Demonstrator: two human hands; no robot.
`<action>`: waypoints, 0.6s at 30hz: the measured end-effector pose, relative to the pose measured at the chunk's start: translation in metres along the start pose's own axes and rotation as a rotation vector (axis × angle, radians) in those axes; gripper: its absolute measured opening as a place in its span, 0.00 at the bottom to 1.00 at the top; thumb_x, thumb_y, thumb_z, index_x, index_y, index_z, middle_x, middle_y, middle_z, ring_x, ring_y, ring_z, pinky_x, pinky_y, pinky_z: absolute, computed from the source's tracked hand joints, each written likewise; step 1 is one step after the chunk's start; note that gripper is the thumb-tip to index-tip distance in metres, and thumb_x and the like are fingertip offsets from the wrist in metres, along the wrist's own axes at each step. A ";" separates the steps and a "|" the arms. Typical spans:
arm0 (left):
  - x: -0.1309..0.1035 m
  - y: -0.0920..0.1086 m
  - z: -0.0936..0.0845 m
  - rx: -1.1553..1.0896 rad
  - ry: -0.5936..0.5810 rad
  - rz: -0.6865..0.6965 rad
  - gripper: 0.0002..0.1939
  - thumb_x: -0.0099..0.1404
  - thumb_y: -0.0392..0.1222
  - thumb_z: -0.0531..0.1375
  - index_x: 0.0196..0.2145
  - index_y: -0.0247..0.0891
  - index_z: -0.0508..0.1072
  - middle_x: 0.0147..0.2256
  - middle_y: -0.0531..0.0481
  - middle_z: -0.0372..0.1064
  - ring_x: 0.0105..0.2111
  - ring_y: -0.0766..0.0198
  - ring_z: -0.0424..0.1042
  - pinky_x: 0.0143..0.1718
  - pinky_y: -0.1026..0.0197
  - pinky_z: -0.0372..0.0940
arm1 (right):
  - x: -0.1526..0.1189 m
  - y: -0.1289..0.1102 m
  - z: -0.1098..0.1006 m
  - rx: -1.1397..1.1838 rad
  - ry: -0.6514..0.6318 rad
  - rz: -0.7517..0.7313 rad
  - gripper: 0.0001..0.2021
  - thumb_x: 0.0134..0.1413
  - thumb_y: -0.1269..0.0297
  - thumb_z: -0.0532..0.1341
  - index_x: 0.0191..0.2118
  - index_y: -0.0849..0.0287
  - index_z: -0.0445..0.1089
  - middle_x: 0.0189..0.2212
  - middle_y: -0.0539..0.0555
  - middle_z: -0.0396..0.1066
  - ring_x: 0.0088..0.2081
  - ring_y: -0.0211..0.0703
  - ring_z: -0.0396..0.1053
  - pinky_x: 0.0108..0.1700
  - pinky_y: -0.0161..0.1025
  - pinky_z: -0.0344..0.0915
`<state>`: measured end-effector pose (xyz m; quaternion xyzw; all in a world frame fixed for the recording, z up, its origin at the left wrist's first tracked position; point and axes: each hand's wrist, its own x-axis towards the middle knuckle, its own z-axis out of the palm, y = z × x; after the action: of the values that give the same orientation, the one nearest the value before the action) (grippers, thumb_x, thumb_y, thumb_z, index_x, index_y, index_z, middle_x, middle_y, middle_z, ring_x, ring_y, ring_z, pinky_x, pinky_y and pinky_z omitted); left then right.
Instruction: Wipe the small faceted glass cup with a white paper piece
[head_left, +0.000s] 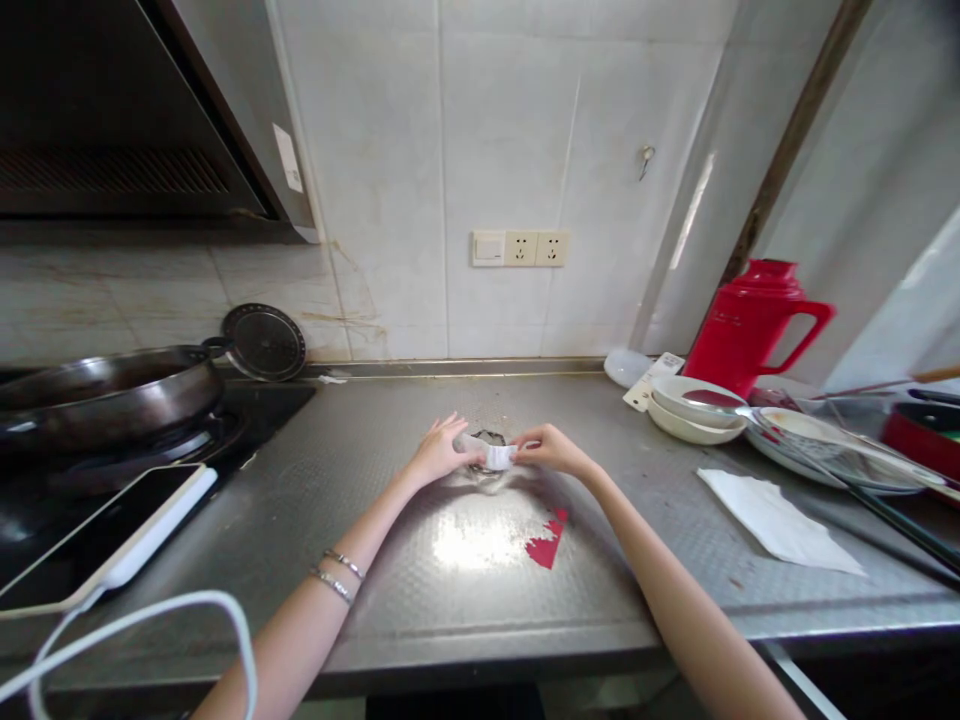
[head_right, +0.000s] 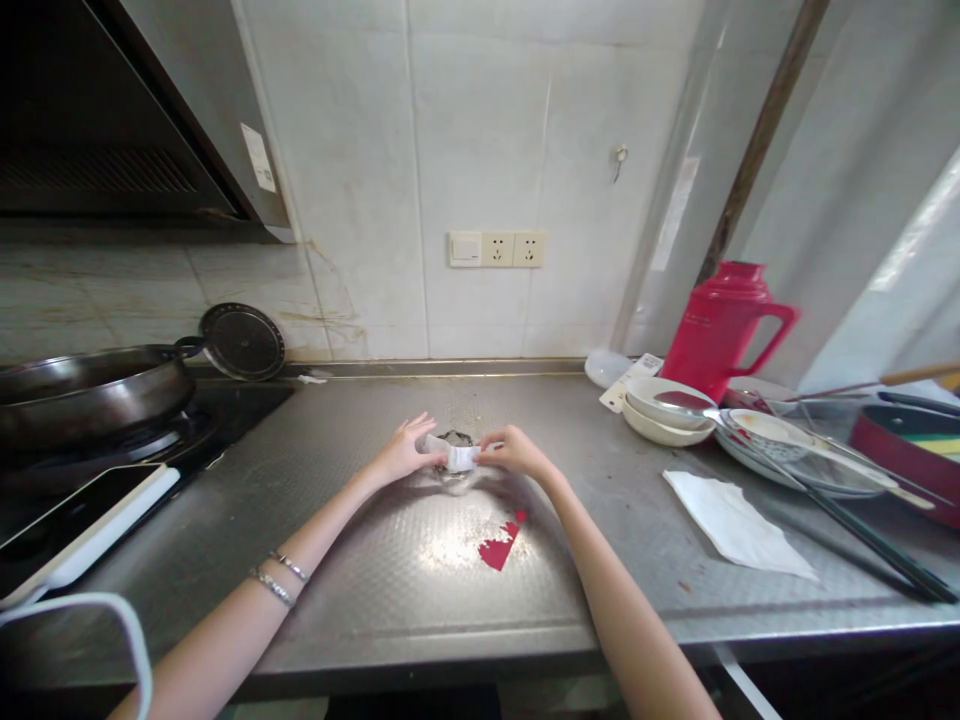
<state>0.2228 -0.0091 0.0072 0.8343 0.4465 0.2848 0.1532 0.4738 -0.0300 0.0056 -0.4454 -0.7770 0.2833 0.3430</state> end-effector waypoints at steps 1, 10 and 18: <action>0.000 0.003 -0.002 -0.021 0.035 0.005 0.40 0.48 0.58 0.66 0.55 0.33 0.67 0.59 0.34 0.59 0.64 0.48 0.50 0.64 0.45 0.42 | 0.000 -0.002 -0.002 0.036 0.002 -0.005 0.15 0.42 0.50 0.66 0.27 0.60 0.76 0.32 0.53 0.78 0.36 0.49 0.74 0.39 0.39 0.68; -0.005 0.035 -0.022 -0.338 0.260 0.000 0.33 0.54 0.54 0.65 0.54 0.35 0.69 0.60 0.40 0.58 0.60 0.52 0.58 0.63 0.53 0.51 | -0.002 -0.023 -0.010 0.233 0.232 -0.086 0.16 0.41 0.51 0.68 0.31 0.59 0.76 0.37 0.57 0.76 0.41 0.49 0.73 0.45 0.43 0.69; -0.005 0.049 -0.002 -0.787 0.108 -0.101 0.27 0.52 0.51 0.66 0.46 0.32 0.75 0.47 0.40 0.73 0.48 0.51 0.73 0.53 0.51 0.64 | -0.002 -0.030 -0.007 0.130 0.226 -0.168 0.13 0.45 0.53 0.67 0.30 0.57 0.76 0.38 0.56 0.75 0.40 0.46 0.73 0.44 0.42 0.69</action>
<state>0.2519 -0.0403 0.0323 0.6727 0.3510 0.4697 0.4513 0.4649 -0.0440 0.0313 -0.3848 -0.7478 0.2516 0.4789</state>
